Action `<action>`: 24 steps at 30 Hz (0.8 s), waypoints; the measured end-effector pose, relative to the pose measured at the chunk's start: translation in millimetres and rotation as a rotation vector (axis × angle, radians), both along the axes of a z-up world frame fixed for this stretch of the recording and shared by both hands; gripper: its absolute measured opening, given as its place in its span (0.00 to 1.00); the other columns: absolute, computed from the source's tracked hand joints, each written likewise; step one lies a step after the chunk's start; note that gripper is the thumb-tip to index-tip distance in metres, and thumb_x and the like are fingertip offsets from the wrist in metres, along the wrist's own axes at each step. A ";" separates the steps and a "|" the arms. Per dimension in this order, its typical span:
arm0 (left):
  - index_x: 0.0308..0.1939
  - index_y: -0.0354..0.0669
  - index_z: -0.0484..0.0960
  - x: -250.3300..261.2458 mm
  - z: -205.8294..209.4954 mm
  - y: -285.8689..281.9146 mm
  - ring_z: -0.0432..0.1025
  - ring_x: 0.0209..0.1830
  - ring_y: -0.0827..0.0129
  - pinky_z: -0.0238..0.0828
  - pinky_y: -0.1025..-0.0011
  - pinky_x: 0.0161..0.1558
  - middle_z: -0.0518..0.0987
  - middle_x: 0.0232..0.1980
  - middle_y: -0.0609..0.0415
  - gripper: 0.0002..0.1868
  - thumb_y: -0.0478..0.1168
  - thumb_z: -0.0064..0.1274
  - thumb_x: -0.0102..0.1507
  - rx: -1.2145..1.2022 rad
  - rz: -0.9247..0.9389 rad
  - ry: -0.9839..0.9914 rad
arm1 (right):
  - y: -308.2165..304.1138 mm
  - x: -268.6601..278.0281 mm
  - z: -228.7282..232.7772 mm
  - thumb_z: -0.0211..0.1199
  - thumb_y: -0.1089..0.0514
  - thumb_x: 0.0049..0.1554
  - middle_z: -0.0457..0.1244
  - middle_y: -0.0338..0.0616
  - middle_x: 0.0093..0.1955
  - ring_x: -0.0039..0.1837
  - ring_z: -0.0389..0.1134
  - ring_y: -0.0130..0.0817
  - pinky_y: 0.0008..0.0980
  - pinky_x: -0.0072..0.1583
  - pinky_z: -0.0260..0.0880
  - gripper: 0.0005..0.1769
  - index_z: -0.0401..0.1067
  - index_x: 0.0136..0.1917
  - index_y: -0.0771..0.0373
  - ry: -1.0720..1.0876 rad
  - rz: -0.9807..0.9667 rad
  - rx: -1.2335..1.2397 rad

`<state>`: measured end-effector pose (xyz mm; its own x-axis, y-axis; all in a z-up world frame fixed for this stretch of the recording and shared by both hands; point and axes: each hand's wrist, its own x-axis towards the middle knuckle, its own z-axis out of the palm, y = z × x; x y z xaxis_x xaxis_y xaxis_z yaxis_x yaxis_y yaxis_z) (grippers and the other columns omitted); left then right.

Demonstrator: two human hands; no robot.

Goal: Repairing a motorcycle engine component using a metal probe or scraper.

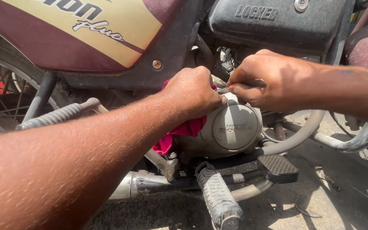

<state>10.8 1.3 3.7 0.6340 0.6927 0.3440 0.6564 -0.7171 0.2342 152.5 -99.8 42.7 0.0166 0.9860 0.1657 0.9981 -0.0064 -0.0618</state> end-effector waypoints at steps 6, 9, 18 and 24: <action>0.50 0.35 0.82 7.9 0.4 -3.1 0.79 0.53 0.49 0.77 0.56 0.52 0.82 0.49 0.37 0.34 0.59 0.69 0.52 -0.023 0.006 -0.058 | -2.5 0.2 -12.7 0.58 0.49 0.62 0.73 0.53 0.41 0.40 0.73 0.39 0.40 0.46 0.77 0.20 0.81 0.54 0.65 0.267 0.077 0.066; 0.51 0.35 0.81 6.5 3.1 0.5 0.79 0.53 0.51 0.78 0.57 0.52 0.82 0.50 0.38 0.37 0.61 0.70 0.51 -0.068 0.023 -0.033 | -15.8 -21.4 -1.8 0.54 0.53 0.66 0.73 0.58 0.43 0.43 0.73 0.46 0.43 0.47 0.77 0.19 0.80 0.55 0.68 0.469 -0.137 0.068; 0.53 0.35 0.81 3.0 4.9 1.9 0.79 0.54 0.52 0.78 0.57 0.52 0.83 0.52 0.38 0.35 0.58 0.71 0.53 -0.071 0.012 -0.021 | -17.1 -36.3 -7.0 0.53 0.51 0.66 0.73 0.48 0.41 0.40 0.74 0.35 0.36 0.47 0.78 0.18 0.80 0.56 0.63 0.099 -0.082 0.004; 0.54 0.38 0.80 1.4 5.8 3.7 0.79 0.54 0.53 0.78 0.59 0.53 0.83 0.52 0.39 0.36 0.55 0.72 0.50 -0.086 -0.001 -0.010 | -8.1 1.4 -19.5 0.52 0.56 0.66 0.72 0.52 0.43 0.42 0.73 0.37 0.38 0.48 0.76 0.18 0.80 0.58 0.66 0.206 -0.041 0.085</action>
